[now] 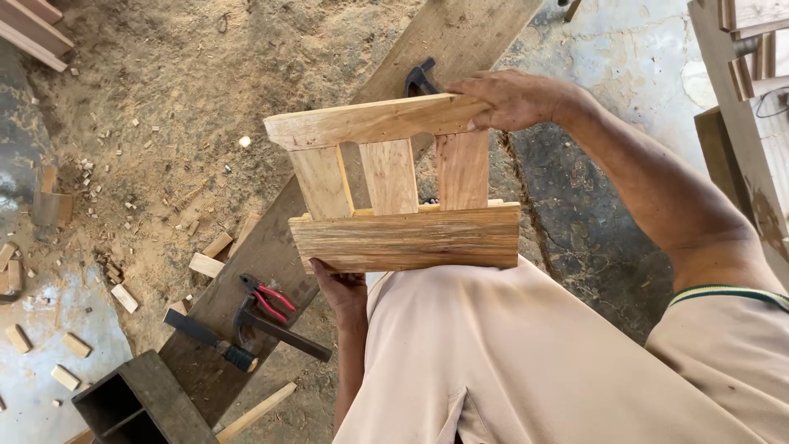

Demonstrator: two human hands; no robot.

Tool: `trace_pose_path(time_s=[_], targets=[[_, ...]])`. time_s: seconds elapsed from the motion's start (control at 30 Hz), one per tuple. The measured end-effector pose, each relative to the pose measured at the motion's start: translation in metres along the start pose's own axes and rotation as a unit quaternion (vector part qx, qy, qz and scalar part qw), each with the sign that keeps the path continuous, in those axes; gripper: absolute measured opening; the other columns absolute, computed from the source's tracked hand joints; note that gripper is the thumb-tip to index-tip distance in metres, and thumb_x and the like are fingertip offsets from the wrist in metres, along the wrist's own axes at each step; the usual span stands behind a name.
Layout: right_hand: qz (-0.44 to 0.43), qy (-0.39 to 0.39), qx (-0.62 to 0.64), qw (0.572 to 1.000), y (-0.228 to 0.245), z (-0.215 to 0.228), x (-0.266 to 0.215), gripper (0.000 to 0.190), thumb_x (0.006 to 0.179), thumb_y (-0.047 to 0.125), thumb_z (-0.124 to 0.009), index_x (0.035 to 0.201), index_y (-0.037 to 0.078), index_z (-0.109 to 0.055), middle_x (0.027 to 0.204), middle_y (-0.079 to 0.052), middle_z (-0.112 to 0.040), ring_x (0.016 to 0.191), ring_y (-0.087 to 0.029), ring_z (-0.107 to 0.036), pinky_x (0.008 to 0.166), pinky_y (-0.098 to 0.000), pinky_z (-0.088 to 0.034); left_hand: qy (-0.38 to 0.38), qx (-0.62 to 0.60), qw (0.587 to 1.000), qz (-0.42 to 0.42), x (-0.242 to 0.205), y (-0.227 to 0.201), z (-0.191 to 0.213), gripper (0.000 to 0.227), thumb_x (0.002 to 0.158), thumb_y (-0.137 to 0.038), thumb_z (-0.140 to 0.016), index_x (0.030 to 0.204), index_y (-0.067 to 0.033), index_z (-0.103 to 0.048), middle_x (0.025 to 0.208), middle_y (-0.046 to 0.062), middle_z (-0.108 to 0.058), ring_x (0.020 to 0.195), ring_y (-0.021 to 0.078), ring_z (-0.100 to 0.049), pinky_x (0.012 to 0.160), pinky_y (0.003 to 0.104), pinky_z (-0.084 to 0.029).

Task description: The person hammers nails into a small wooden chair-back frame resting on a workbench, positioning each nail by hand and driving it in with a claw hammer. They reach into a wooden nail box to retrieve nails, reposition the frame, and hold pieces steady while hammering.

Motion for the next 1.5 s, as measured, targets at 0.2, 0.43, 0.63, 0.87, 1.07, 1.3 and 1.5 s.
trace_pose_path(time_s=[0.2,0.43,0.63,0.87,1.07,1.3,1.5], targets=[[0.010,-0.070,-0.017,0.997,0.020,0.010,-0.007,0.095,0.076,0.057,-0.079,0.153,0.011,-0.049,0.136,-0.020,-0.062,0.127,-0.038,-0.059,0.110,-0.0511,-0.046,-0.014,-0.037,0.999,0.003,0.010,0.005,0.032,0.048,0.092,-0.062,-0.068,0.091,-0.0153,-0.060,0.061,-0.006,-0.046,0.052,0.0097,-0.043,0.049,0.029,-0.042],[-0.007,-0.058,-0.042,0.997,0.022,0.003,-0.001,0.094,0.074,0.059,-0.080,0.150,0.012,-0.052,0.136,-0.021,-0.062,0.126,-0.040,-0.058,0.107,-0.0525,-0.045,-0.009,-0.064,0.998,-0.024,-0.004,0.008,0.057,0.034,0.091,-0.047,-0.076,0.094,-0.0172,-0.060,0.068,-0.007,-0.052,0.058,0.0066,-0.046,0.054,0.026,-0.041],[0.022,-0.065,-0.048,0.996,0.042,0.002,0.004,0.082,0.083,0.057,-0.073,0.150,0.012,-0.053,0.140,-0.019,-0.062,0.128,-0.039,-0.059,0.106,-0.0523,-0.047,-0.015,-0.052,0.998,-0.025,-0.017,0.003,0.065,0.033,0.092,-0.044,-0.076,0.095,-0.0146,-0.060,0.072,-0.005,-0.054,0.062,0.0072,-0.048,0.057,0.027,-0.042],[0.034,-0.105,-0.071,0.991,0.098,0.020,-0.018,0.084,0.080,0.057,-0.073,0.149,0.012,-0.056,0.132,-0.018,-0.066,0.122,-0.035,-0.063,0.103,-0.0509,-0.050,0.000,-0.040,0.999,-0.031,-0.020,0.005,0.077,0.039,0.091,-0.048,-0.075,0.098,-0.0130,-0.059,0.074,-0.004,-0.053,0.065,0.0079,-0.049,0.061,0.028,-0.045],[0.023,-0.097,-0.091,0.991,0.106,0.016,-0.012,0.080,0.085,0.054,-0.072,0.149,0.010,-0.056,0.125,-0.020,-0.066,0.116,-0.036,-0.063,0.101,-0.0516,-0.049,-0.006,-0.030,0.999,-0.025,-0.021,0.001,0.080,0.041,0.092,-0.048,-0.075,0.099,-0.0113,-0.060,0.073,-0.003,-0.052,0.065,0.0082,-0.049,0.061,0.028,-0.047],[0.012,-0.099,-0.063,0.993,0.100,0.005,0.004,0.058,0.102,0.044,-0.060,0.145,0.005,-0.058,0.121,-0.021,-0.066,0.113,-0.037,-0.063,0.099,-0.0503,-0.049,-0.009,-0.020,1.000,0.018,-0.015,-0.001,0.078,0.041,0.091,-0.050,-0.076,0.100,-0.0129,-0.060,0.073,-0.005,-0.052,0.064,0.0090,-0.050,0.059,0.028,-0.045],[0.013,-0.102,-0.044,0.994,0.102,0.004,0.007,0.053,0.107,0.043,-0.054,0.143,0.005,-0.058,0.121,-0.020,-0.066,0.114,-0.036,-0.064,0.100,-0.0506,-0.049,-0.019,0.000,1.000,0.022,-0.006,-0.002,0.085,0.040,0.090,-0.051,-0.074,0.100,-0.0148,-0.061,0.073,-0.005,-0.051,0.064,0.0093,-0.050,0.059,0.028,-0.046]])
Point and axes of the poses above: each hand's wrist, its own x-axis towards the middle knuckle, its own z-axis out of the back of the hand, y = z × x, the point moved 8 cm from there along x, towards the middle knuckle
